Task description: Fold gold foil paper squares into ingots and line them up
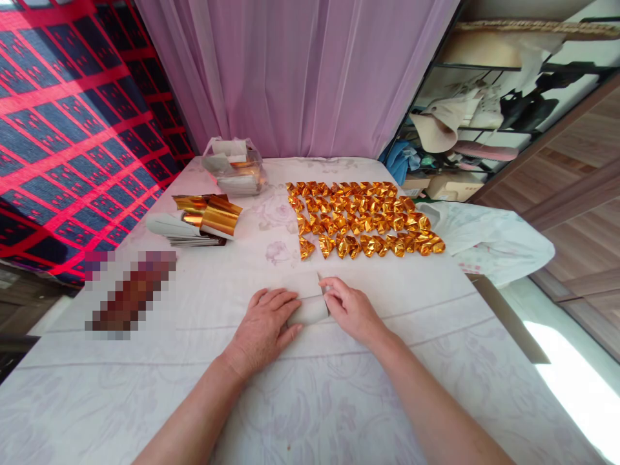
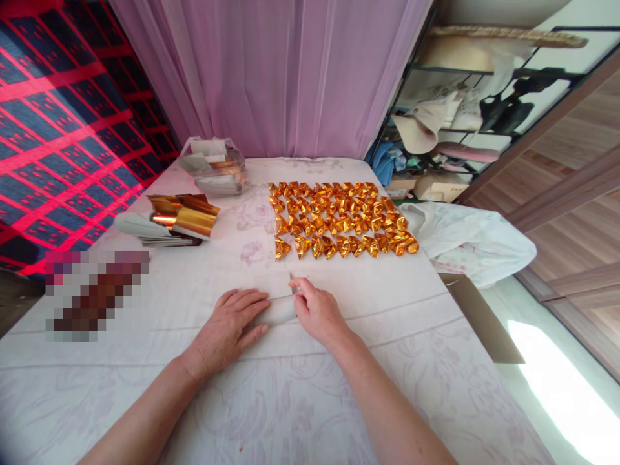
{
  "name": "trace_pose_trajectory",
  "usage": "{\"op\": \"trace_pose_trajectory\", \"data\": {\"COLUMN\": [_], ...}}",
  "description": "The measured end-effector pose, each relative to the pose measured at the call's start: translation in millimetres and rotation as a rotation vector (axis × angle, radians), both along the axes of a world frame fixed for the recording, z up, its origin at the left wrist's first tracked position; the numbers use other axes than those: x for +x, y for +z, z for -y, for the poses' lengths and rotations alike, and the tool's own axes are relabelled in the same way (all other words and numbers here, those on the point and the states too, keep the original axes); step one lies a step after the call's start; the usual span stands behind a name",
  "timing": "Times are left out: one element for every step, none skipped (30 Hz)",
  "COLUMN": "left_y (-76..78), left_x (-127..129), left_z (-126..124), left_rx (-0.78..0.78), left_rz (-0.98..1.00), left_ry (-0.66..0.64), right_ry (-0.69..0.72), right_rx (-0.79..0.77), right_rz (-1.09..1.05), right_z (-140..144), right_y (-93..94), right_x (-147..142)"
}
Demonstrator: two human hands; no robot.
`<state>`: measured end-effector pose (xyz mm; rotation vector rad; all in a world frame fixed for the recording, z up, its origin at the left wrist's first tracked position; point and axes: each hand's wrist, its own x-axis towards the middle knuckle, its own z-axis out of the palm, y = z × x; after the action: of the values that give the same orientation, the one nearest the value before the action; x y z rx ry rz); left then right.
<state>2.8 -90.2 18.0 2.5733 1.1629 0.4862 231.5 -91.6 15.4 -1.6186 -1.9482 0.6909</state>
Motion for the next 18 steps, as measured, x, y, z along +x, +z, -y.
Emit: {"op": "trace_pose_trajectory", "data": {"left_y": [0.4, 0.7, 0.8, 0.7, 0.6, 0.4, 0.3, 0.1, 0.0, -0.1, -0.3, -0.5, -0.8, -1.1, -1.5, -1.8, -2.1, -2.3], "left_x": [0, 0, 0, 0, 0, 0, 0, -1, -1, -1, -1, -1, -1, -2, -2, -2, -2, -2], "left_z": [0, 1, 1, 1, 1, 1, 1, 1, 1, 1, 1, 1, 1, 1, 1, 1, 1, 1], "left_rx": [-0.001, -0.001, 0.0, 0.0, -0.001, -0.003, -0.006, -0.01, -0.014, -0.017, -0.019, -0.019, -0.018, -0.018, -0.017, -0.016, -0.017, -0.018], "left_rz": [-0.003, -0.006, -0.01, -0.015, -0.02, -0.025, -0.03, -0.035, -0.039, -0.041, -0.041, -0.039, -0.037, -0.035, -0.033, -0.032, -0.034, -0.035], "left_ry": [-0.001, -0.001, -0.001, -0.002, -0.002, -0.002, -0.003, -0.005, -0.004, -0.003, -0.003, -0.003, -0.002, -0.003, -0.003, -0.003, -0.001, 0.001], "right_ry": [0.053, 0.096, 0.128, 0.15, 0.165, 0.18, 0.196, 0.212, 0.226, 0.239, 0.249, 0.258, 0.265, 0.274, 0.283, 0.297, 0.315, 0.338], "right_rx": [-0.009, -0.011, -0.007, 0.003, 0.02, 0.044, 0.072, 0.104, 0.139, 0.177, 0.215, 0.253, 0.29, 0.325, 0.354, 0.372, 0.378, 0.374], "right_rz": [-0.048, -0.081, -0.1, -0.104, -0.097, -0.079, -0.051, -0.011, 0.038, 0.091, 0.145, 0.191, 0.228, 0.26, 0.288, 0.313, 0.334, 0.351], "right_z": [2, 4, 6, 8, 8, 9, 9, 9, 8, 8, 8, 8, 8, 9, 9, 10, 11, 12], "right_y": [0.7, 1.1, 1.2, 1.0, 0.5, 0.0, -0.6, -1.1, -1.4, -1.5, -1.4, -1.1, -0.6, 0.1, 0.9, 1.6, 2.3, 2.7], "right_x": [3, 6, 8, 10, 11, 12, 13, 13, 14, 14, 14, 14, 13, 13, 12, 11, 10, 10]}}
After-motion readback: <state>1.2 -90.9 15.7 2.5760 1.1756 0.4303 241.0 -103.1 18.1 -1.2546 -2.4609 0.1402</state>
